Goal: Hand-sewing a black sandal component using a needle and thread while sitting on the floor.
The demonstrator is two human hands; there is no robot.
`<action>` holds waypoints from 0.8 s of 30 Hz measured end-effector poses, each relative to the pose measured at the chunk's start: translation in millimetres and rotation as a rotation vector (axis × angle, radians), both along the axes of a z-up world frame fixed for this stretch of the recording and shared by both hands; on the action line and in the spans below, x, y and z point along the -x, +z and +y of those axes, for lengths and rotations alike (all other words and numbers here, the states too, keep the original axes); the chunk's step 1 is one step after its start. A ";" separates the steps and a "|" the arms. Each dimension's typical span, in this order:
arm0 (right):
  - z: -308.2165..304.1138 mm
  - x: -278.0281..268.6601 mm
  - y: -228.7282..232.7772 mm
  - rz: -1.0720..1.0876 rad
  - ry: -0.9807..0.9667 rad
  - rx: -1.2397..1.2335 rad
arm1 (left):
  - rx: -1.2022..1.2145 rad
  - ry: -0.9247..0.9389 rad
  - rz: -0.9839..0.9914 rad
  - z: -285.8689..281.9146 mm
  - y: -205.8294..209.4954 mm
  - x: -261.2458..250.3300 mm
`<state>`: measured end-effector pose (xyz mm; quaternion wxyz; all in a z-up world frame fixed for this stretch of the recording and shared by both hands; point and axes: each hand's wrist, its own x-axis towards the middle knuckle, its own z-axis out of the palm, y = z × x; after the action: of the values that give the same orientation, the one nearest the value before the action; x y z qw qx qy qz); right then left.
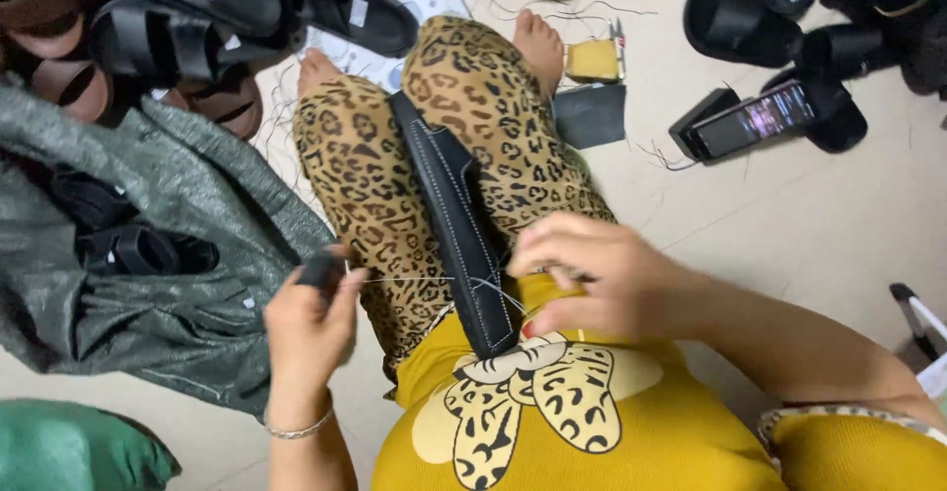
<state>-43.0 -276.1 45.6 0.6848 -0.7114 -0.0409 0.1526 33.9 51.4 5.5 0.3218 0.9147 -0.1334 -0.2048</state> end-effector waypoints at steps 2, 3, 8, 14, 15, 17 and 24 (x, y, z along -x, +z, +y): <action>13.3 1.5 -2.6 0.010 -0.003 0.142 | -0.028 0.059 -0.070 9.5 -1.5 -5.1; 17.2 -4.2 4.0 -0.012 -0.013 0.067 | 0.003 0.116 -0.106 14.5 -7.2 -4.6; 4.4 -4.7 10.9 -0.016 -0.075 -0.289 | 0.114 0.233 -0.257 61.7 -63.7 -15.0; 8.1 1.9 -8.0 -0.057 -0.074 0.021 | 0.030 0.769 -0.173 163.9 -195.1 -48.2; 10.4 3.2 -9.3 -0.051 -0.102 0.055 | 0.155 0.938 0.099 159.2 -195.6 -50.3; 10.2 7.5 -15.6 -0.046 -0.111 0.075 | 0.281 1.113 0.365 159.1 -197.0 -58.6; 1.6 5.7 1.7 -0.150 -0.037 0.286 | 0.861 0.996 -0.154 149.9 -59.9 -132.4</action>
<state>-48.7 -274.5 47.3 0.5741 -0.8118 -0.0566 0.0906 166.3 201.3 -54.3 0.7045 0.6686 0.2129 0.1063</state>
